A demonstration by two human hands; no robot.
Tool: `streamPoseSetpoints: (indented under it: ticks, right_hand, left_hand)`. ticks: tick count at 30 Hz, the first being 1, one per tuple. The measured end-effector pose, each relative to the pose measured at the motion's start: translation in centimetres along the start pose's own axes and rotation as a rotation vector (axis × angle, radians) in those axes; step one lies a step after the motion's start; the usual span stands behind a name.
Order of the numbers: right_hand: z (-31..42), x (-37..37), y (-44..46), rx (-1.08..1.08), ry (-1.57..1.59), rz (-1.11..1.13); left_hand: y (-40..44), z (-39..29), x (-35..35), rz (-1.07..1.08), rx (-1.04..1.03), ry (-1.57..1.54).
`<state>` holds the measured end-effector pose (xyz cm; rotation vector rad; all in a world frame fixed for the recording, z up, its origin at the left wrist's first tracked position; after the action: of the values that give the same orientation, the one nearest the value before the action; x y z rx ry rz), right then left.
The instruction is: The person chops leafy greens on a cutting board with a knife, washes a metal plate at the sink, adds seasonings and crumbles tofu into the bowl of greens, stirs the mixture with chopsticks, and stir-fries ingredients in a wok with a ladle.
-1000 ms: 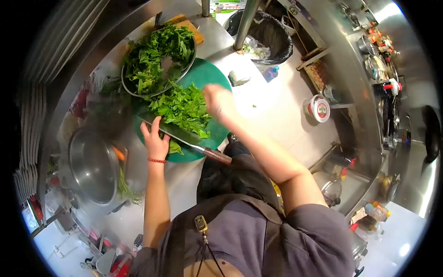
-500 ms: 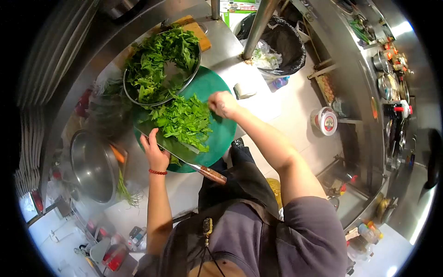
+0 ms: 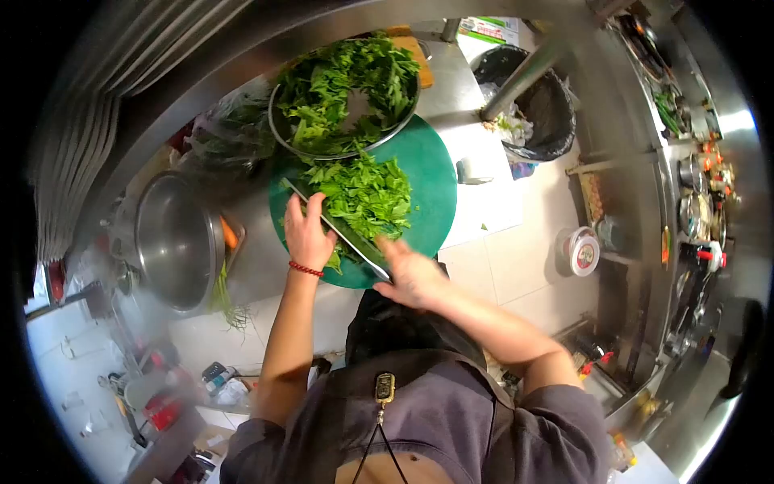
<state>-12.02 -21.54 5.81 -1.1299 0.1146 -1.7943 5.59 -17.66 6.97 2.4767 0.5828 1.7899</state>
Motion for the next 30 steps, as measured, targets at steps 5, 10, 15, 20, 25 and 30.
streamPoseSetpoints:
  ticks: [5,10,15,20,25,30]
  right_hand:
    - [1.9,-0.9,2.5,-0.082,-0.159,-0.176]
    - [4.1,3.5,1.0,0.073,-0.16,-0.271]
    - [3.3,-3.4,1.9,-0.002,-0.466,-0.166]
    - [5.1,-0.7,2.3,-0.037,-0.461,-0.121]
    - [4.7,-4.2,0.9,-0.098,-0.391,-0.107]
    - [5.8,1.8,1.8,-0.035,-0.412,-0.033]
  left_hand:
    - [-2.9,3.8,3.9,-0.291,0.016,-0.44]
    - [-8.6,6.9,-0.9,-0.208,-0.01,-0.429]
    - [-10.6,5.7,-2.4,-0.426,0.038,-0.453]
    - [-11.8,6.1,0.2,-0.445,0.009,-0.508]
    - [-13.4,7.5,0.3,-0.444,0.033,-0.449]
    - [-11.5,4.9,-0.7,-0.218,0.062,-0.186]
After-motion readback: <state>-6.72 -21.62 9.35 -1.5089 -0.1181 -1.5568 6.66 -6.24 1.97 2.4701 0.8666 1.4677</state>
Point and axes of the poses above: each hand's wrist, its own y-axis towards the middle knuckle, its own x-axis out of the back of the hand, z = x × y, the point moved 8 cm from there along y, towards the middle knuckle, and after that the axes turned 15 degrees about -x, right-handed, at the moved point
